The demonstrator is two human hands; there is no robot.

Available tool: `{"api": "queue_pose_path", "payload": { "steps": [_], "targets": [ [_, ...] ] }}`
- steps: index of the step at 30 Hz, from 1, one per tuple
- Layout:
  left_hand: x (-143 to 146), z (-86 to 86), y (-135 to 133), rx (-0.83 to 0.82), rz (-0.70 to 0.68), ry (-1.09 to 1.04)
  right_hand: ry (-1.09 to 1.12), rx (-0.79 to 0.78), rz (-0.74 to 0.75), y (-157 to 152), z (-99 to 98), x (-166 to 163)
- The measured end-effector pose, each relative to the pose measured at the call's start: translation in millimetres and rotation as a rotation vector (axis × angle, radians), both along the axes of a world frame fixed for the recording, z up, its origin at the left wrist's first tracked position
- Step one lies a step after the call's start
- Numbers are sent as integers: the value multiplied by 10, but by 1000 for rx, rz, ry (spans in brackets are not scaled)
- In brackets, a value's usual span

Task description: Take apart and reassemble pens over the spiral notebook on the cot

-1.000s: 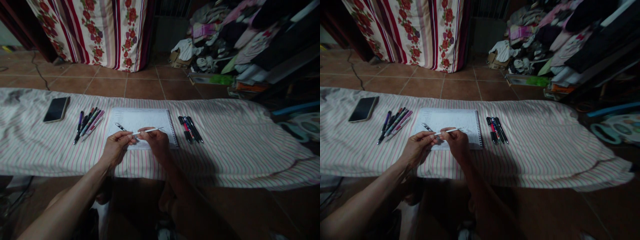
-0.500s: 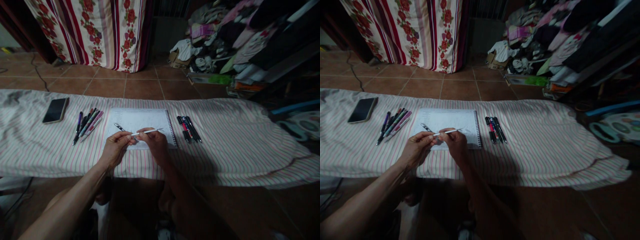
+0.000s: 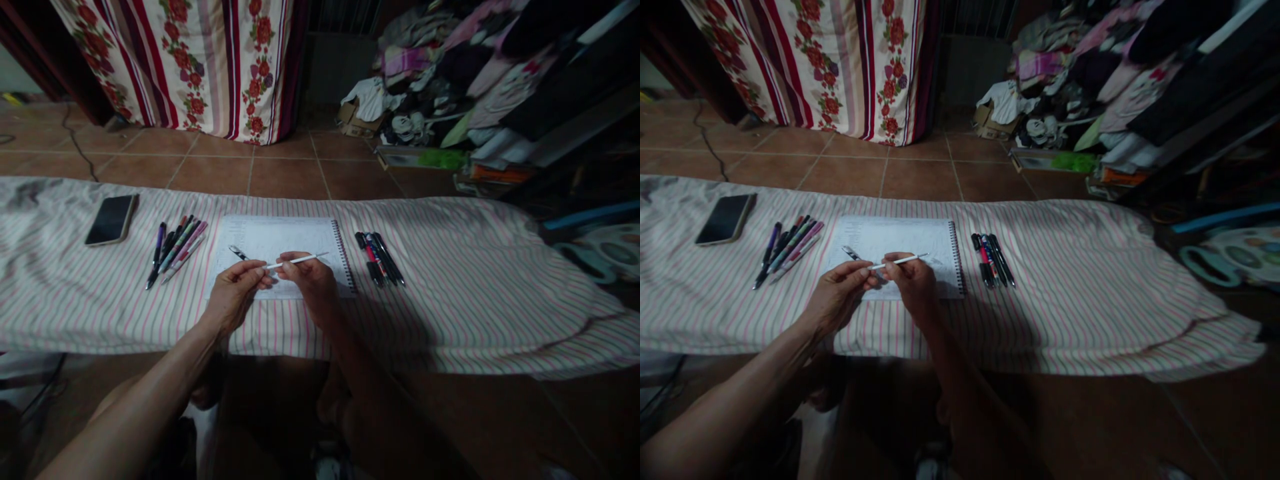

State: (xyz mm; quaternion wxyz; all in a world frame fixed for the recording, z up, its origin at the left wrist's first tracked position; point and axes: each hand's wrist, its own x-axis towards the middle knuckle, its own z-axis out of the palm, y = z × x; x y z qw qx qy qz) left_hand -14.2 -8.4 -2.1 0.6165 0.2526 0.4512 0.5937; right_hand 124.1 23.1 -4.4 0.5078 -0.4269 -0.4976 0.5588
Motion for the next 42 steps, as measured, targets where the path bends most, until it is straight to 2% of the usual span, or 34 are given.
{"api": "queue_pose_path", "payload": {
  "steps": [13,23,42],
  "targets": [
    [5,59,21,-47,32,-7,-8,27,-31,7,-21,-16],
    [-10,12,14,-33,18,-38,-10,43,-30,-21,30,-13],
    [0,27,8,-19,6,-39,-52,90,-52,-17,27,-29]
  ]
}}
